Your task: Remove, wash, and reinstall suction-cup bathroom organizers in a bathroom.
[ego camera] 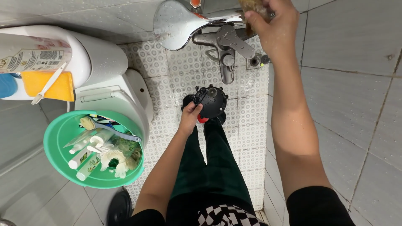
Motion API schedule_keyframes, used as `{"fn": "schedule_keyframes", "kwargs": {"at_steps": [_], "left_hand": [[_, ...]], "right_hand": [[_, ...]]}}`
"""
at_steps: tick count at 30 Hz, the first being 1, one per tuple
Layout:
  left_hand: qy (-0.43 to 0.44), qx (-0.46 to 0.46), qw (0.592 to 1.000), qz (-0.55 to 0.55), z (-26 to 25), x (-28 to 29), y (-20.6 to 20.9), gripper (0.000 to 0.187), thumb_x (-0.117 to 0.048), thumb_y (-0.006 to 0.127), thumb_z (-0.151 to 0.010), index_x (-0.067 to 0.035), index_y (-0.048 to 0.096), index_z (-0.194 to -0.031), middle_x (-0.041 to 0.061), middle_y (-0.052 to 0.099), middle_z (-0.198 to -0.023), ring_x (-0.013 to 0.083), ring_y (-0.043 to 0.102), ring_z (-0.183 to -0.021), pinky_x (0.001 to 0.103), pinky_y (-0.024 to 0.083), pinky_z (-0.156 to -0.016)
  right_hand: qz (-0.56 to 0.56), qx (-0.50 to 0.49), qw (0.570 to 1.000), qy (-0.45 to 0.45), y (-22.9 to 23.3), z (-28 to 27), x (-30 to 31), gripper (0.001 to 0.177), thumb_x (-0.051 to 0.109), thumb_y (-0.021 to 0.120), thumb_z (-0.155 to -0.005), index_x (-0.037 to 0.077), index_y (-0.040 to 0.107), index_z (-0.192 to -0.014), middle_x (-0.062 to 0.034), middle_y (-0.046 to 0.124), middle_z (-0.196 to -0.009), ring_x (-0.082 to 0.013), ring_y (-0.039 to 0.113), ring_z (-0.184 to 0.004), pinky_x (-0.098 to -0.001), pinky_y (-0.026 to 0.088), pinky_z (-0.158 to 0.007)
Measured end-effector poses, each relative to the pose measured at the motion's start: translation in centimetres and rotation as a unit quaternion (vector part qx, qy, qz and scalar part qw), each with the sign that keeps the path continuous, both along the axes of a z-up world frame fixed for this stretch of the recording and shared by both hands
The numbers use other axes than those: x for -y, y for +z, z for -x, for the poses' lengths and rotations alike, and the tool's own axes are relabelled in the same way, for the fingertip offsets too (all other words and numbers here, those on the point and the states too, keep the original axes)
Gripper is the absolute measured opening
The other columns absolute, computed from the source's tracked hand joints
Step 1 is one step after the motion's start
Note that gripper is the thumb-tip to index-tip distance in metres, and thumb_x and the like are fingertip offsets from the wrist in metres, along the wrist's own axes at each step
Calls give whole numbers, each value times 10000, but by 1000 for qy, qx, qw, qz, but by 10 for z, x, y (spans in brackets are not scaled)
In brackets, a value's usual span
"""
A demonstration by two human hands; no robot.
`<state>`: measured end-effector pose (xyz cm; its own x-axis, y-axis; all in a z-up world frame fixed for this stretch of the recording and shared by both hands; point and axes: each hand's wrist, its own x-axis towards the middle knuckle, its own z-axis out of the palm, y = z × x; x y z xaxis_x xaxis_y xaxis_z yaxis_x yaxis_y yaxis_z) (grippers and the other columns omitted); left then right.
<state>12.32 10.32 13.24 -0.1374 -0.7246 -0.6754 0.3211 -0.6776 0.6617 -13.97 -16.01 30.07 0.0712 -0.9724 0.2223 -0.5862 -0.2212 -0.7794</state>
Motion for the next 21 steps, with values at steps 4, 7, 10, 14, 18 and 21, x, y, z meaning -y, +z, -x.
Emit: {"fn": "schedule_keyframes", "kwargs": {"at_steps": [4, 7, 10, 14, 18, 21], "left_hand": [[-3, -10, 1000, -2, 1, 0, 5, 196, -146, 584, -1025, -25, 693, -1135, -22, 716, -1060, 63, 619, -960, 235, 489, -906], [-30, 13, 999, 0, 7, -7, 6, 160, -149, 598, -1047, -15, 686, -1040, -23, 701, -967, 65, 594, -882, 243, 499, -843], [-59, 11, 998, 33, 26, -15, 36, 149, -139, 621, -1057, -23, 653, -969, -43, 653, -913, 57, 553, -846, 242, 476, -794], [-116, 4, 991, 73, 58, -19, 89, 150, -140, 646, -1051, -29, 646, -950, -48, 621, -891, 57, 546, -841, 248, 474, -782], [-130, -50, 989, 52, 99, -7, 174, 178, -143, 623, -1024, 6, 713, -1058, -13, 701, -969, 79, 610, -885, 252, 498, -828], [-150, -81, 983, 62, 130, 0, 222, 238, -148, 600, -1023, 22, 703, -1154, 19, 733, -1064, 91, 642, -958, 260, 506, -879]], "right_hand": [[7, 29, 998, -55, -6, 2, -23, 228, 45, 862, -1033, -18, 663, -1125, -88, 697, -1008, -133, 652, -899, -268, 555, -802], [-25, 254, 962, -95, 17, 4, -58, 261, -5, 753, -1084, -6, 649, -1323, -35, 700, -1106, -112, 662, -997, -250, 529, -851], [-21, 246, 954, -171, 53, 6, -115, 233, 21, 725, -1095, 1, 641, -1312, 14, 625, -1071, -62, 579, -924, -199, 496, -799], [-97, 222, 936, -257, 93, 21, -183, 254, 49, 743, -1009, 18, 693, -1256, 27, 629, -998, -44, 539, -832, -193, 454, -710], [-21, 303, 897, -321, 165, 64, -212, 333, 63, 718, -963, 40, 617, -1280, 26, 637, -1042, -32, 602, -863, -192, 513, -722], [106, 257, 890, -361, 238, 118, -214, 223, 27, 714, -1034, 21, 635, -1242, -4, 632, -1060, -56, 590, -912, -215, 510, -781]]}}
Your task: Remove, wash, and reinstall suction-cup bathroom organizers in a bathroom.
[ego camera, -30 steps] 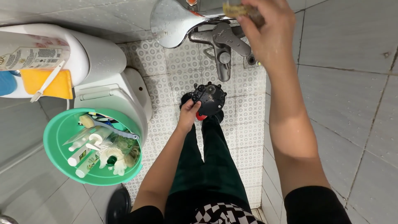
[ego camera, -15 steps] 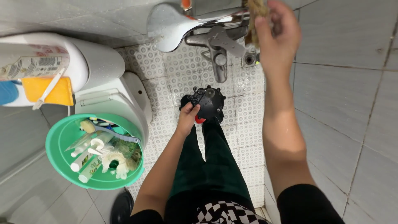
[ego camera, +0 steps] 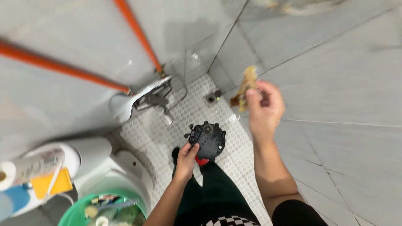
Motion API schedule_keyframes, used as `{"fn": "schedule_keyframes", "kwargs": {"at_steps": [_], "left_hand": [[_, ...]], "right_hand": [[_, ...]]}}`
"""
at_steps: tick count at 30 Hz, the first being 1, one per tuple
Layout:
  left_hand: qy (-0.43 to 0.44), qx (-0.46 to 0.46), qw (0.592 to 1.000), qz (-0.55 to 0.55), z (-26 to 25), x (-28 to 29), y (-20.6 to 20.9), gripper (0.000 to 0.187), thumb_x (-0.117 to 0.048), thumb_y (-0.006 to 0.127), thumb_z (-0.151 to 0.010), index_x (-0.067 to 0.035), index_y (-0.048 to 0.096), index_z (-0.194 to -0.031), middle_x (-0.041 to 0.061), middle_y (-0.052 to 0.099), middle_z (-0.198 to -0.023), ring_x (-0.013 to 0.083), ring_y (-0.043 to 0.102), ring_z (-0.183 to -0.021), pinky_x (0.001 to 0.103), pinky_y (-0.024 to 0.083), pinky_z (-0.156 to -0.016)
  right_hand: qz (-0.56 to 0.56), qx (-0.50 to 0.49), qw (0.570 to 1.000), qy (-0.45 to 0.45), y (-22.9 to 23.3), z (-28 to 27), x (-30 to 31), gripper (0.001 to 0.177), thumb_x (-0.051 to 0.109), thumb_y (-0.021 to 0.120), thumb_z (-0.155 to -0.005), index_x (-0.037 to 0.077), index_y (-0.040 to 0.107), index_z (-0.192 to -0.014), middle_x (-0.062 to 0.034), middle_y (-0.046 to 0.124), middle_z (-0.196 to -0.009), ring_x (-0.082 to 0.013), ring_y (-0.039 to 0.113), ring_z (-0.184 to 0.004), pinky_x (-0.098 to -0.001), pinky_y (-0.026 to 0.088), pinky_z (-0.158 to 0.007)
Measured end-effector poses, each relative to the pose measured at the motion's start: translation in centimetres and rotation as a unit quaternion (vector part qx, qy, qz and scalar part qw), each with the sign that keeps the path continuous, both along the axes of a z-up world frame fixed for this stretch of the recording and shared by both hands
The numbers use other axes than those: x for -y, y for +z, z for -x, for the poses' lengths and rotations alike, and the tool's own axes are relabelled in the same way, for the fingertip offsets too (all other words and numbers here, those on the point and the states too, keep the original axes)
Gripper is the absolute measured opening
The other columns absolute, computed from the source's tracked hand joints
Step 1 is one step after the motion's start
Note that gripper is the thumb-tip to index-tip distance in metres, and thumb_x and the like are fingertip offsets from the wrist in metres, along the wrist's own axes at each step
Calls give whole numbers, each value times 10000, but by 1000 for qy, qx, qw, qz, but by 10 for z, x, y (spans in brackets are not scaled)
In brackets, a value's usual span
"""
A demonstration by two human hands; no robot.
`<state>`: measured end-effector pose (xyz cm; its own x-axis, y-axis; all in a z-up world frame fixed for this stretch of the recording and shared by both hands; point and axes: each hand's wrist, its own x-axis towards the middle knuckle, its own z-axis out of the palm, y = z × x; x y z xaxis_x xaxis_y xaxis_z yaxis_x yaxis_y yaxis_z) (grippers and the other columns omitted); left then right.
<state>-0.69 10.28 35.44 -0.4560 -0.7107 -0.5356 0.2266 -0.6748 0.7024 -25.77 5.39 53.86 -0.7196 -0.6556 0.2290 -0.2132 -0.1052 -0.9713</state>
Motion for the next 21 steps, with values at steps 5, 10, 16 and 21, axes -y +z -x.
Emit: {"fn": "schedule_keyframes", "kwargs": {"at_steps": [5, 10, 16, 21], "left_hand": [[-18, -30, 999, 40, 45, 14, 57, 282, -143, 582, -1021, 26, 694, -1217, 46, 738, -1120, 112, 663, -998, 280, 512, -912], [-20, -18, 999, 31, 72, 27, 76, 299, -138, 580, -1003, 13, 692, -1235, 50, 740, -1139, 120, 675, -1013, 295, 523, -914], [7, -14, 1000, -5, 72, 29, 56, 303, -143, 589, -1008, 20, 689, -1243, 66, 740, -1147, 135, 674, -1003, 304, 524, -913], [75, 7, 997, 31, 40, 25, 33, 187, -128, 610, -1042, 34, 687, -1097, 47, 736, -1054, 127, 676, -955, 297, 542, -887]], "right_hand": [[130, -46, 990, -34, 100, 95, 56, 218, 16, 689, -1089, 21, 603, -1290, -20, 637, -1097, -76, 612, -951, -221, 524, -825], [95, -19, 995, -33, 146, 135, 82, 264, 44, 674, -1031, 30, 626, -1290, -35, 673, -1035, -72, 639, -824, -232, 590, -708], [-14, 18, 999, -32, 30, 93, 20, 139, 107, 640, -1062, 35, 687, -1172, -30, 696, -994, -82, 664, -803, -231, 526, -648], [-145, 331, 927, 99, -116, -1, -17, 142, 160, 621, -1021, 63, 692, -1096, -19, 707, -932, -93, 637, -732, -238, 518, -615]]}}
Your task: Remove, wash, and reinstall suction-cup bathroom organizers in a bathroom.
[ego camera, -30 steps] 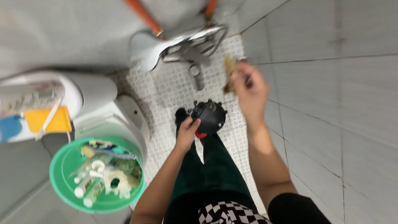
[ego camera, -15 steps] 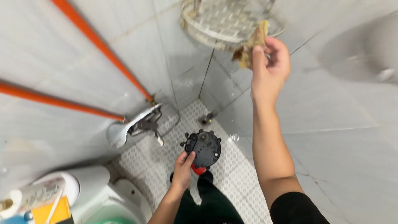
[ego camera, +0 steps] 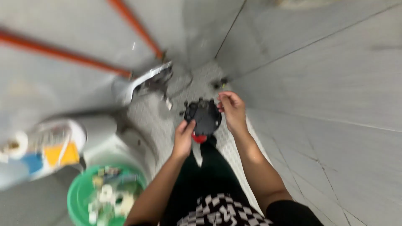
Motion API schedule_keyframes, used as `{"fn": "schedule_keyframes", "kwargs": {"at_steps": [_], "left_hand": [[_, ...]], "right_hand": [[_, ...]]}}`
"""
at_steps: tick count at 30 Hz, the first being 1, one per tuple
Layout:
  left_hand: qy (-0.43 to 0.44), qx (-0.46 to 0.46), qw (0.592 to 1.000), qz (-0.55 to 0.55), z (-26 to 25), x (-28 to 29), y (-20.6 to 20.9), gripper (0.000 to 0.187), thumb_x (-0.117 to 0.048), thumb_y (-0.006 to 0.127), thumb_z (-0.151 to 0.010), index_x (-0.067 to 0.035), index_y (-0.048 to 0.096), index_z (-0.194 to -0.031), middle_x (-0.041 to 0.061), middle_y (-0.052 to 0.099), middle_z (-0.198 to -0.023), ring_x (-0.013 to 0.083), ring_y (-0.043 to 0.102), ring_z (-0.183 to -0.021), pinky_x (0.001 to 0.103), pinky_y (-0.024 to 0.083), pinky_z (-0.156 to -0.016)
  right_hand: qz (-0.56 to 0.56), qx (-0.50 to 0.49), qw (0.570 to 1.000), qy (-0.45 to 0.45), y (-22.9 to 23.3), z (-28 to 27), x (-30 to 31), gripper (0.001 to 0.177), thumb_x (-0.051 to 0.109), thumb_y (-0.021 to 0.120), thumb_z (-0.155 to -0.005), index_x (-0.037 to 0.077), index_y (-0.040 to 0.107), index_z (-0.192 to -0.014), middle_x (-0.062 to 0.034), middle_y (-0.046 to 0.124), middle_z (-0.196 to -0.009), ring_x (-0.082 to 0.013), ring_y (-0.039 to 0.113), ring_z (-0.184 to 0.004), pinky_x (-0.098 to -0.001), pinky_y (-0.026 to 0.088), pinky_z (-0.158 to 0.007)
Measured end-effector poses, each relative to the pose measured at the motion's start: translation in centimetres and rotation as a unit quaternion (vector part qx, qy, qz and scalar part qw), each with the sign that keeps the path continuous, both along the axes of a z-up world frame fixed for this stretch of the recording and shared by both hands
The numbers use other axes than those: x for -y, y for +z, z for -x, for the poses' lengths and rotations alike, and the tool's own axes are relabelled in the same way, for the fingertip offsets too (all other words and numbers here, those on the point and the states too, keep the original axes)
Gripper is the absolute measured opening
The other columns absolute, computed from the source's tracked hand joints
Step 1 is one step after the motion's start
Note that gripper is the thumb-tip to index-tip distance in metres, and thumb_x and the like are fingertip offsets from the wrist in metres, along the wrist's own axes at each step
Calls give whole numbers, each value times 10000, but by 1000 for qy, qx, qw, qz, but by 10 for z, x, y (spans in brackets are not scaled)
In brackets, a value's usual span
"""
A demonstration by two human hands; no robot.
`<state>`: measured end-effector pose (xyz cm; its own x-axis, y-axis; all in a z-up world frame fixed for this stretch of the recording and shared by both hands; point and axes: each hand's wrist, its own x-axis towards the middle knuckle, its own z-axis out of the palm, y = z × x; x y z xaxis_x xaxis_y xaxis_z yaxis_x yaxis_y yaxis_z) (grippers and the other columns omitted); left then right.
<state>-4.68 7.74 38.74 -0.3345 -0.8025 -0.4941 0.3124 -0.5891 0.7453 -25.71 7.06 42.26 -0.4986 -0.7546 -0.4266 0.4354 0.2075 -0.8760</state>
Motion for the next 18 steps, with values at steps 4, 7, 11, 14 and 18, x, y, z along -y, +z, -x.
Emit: {"fn": "schedule_keyframes", "kwargs": {"at_steps": [4, 7, 11, 14, 18], "left_hand": [[47, 60, 996, -40, -52, -29, -44, 183, -132, 598, -1040, 14, 696, -1091, 30, 725, -1023, 111, 657, -913, 281, 534, -844], [51, 80, 995, -6, -84, -37, -68, 178, -137, 590, -1082, 14, 678, -1119, 17, 685, -1010, 91, 619, -900, 276, 521, -830], [102, 123, 985, -61, -123, -49, -93, 188, -130, 590, -1051, 18, 684, -1119, 36, 715, -1023, 107, 645, -892, 286, 535, -829], [170, 62, 978, -101, -146, -41, -103, 211, -131, 578, -1024, 6, 682, -1147, 43, 732, -1078, 125, 681, -954, 289, 549, -886], [201, 8, 972, -122, -176, -44, -171, 200, -112, 603, -1058, 34, 666, -1179, 80, 727, -1135, 169, 687, -1020, 322, 545, -930]], "right_hand": [[-64, -49, 993, 91, -68, -60, -6, 161, 158, 612, -1037, 52, 706, -1112, -10, 699, -951, -82, 619, -753, -235, 506, -638], [-92, -49, 988, 118, -107, -84, 12, 163, 159, 615, -1001, 73, 693, -1114, 3, 691, -942, -76, 626, -748, -229, 509, -623], [-135, 16, 979, 152, -161, -112, 37, 143, 198, 630, -1011, 76, 687, -1060, -8, 669, -904, -84, 607, -735, -230, 465, -602], [-164, 143, 963, 157, -223, -133, 58, 127, 199, 636, -998, 85, 683, -1031, -15, 670, -893, -107, 636, -752, -249, 509, -638], [-167, 254, 937, 170, -306, -166, 84, 115, 163, 632, -966, 79, 694, -1013, -21, 711, -909, -122, 671, -806, -270, 544, -701]]}}
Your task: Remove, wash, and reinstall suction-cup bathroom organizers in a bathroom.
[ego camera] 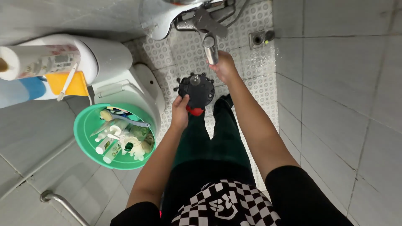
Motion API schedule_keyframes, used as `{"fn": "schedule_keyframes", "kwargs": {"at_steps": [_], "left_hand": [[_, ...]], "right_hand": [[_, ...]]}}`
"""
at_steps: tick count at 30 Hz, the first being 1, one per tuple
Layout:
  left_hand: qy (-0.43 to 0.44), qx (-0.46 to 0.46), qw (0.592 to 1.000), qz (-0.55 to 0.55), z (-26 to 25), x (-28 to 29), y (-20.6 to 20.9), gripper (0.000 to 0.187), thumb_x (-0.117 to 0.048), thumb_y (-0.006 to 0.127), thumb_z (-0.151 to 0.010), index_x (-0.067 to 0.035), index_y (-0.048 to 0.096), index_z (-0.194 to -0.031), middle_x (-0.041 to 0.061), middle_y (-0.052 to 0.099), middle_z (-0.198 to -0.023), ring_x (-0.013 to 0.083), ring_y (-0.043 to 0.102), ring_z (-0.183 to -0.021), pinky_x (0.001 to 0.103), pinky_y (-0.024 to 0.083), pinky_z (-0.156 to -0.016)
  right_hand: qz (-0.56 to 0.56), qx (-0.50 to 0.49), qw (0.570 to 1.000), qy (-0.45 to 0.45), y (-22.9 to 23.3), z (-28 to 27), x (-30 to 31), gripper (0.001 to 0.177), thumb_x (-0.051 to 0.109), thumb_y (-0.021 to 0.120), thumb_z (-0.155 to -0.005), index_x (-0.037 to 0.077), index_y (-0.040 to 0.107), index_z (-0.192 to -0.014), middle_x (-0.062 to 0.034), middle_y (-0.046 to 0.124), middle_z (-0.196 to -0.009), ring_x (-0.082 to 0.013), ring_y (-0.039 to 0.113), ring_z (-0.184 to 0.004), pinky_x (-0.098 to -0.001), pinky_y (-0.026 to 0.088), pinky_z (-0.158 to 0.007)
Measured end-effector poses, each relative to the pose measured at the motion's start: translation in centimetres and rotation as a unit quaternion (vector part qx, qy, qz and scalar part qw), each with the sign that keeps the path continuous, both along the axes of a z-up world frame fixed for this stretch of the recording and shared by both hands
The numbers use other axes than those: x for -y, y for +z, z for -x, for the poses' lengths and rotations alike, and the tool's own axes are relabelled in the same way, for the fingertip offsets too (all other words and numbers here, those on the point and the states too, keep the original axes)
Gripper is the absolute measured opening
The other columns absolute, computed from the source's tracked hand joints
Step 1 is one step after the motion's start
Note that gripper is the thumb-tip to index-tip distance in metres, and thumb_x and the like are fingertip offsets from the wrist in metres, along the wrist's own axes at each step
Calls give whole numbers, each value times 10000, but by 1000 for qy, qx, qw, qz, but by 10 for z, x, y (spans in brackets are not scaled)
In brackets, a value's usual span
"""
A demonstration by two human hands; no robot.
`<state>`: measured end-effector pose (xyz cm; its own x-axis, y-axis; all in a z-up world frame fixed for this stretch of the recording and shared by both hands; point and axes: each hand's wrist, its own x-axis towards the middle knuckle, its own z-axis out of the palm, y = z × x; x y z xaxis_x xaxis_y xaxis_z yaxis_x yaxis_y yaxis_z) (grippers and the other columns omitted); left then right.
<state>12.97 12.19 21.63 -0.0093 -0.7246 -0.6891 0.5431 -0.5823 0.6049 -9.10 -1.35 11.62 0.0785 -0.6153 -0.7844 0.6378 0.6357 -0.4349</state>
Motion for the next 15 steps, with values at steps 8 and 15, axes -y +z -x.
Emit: {"fn": "schedule_keyframes", "kwargs": {"at_steps": [8, 15], "left_hand": [[-91, -5, 995, -49, 20, 75, -115, 228, -131, 630, -1008, 20, 681, -1170, 61, 729, -1079, 149, 683, -973, 292, 532, -910], [-333, 134, 928, 96, 100, 136, -141, 239, -215, 654, -984, 7, 714, -1052, 67, 704, -927, 124, 607, -822, 326, 510, -765]], "right_hand": [[166, -385, 865, 275, -41, 16, -9, 296, 265, 670, -1010, 4, 701, -1148, -95, 736, -1021, -209, 692, -969, -335, 532, -849], [80, -154, 984, -28, -11, 78, -51, 304, 288, 618, -1061, 97, 637, -1297, -9, 694, -1097, -128, 647, -971, -286, 557, -760]]}}
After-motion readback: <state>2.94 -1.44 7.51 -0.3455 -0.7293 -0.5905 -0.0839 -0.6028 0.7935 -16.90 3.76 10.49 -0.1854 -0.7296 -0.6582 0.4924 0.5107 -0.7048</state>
